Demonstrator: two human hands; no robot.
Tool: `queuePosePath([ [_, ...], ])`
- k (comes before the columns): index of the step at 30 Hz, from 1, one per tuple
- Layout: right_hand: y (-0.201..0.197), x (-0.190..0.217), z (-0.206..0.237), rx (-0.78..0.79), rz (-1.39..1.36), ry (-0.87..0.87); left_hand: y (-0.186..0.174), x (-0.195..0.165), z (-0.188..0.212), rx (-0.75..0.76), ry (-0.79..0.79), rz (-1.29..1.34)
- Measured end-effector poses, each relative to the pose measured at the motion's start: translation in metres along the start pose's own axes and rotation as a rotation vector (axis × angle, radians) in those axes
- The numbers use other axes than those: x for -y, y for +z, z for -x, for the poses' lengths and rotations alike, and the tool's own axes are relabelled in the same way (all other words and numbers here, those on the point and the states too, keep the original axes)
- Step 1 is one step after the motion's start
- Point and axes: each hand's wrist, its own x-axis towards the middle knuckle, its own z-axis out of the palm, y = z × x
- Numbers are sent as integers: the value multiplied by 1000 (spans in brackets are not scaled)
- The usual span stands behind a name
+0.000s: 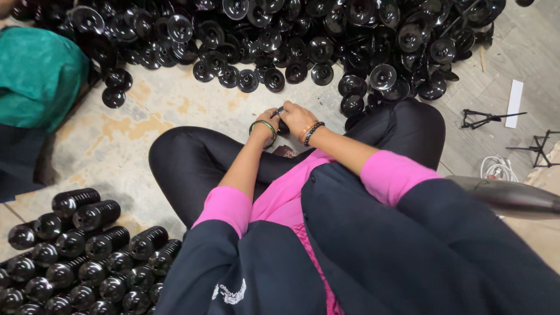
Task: The person sits on the floor among large piles of black plastic components, picks up a finned cylindrical part and a round base part, presses and twists them together by hand, and sets the joined assembly aside, repeating with more parts. Other workers nearby handle the same components.
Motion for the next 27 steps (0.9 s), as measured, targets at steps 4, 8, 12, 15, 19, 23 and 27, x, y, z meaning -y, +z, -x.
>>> queuePosePath([
  [4, -9, -11, 5, 109, -114, -11, -1, 7, 0, 57, -167, 119],
  [8, -9, -15, 7, 102, -93, -111, -1, 9, -7, 95, -71, 258],
  [12, -3, -14, 6, -27, -15, -301, -2, 1, -9, 123, -247, 374],
  [15, -4, -16, 3, 50, -74, -112, -3, -5, -6, 114, -336, 417],
  [19, -16, -22, -11, 17, -37, -158, -2, -10, -10, 76, -188, 479],
  [23, -31, -24, -31, 60, -71, 4, 0, -13, -22, 8, -118, 557],
  [27, -34, -17, -29, 56, 131, -2, 1, -19, -24, -33, -63, 490],
])
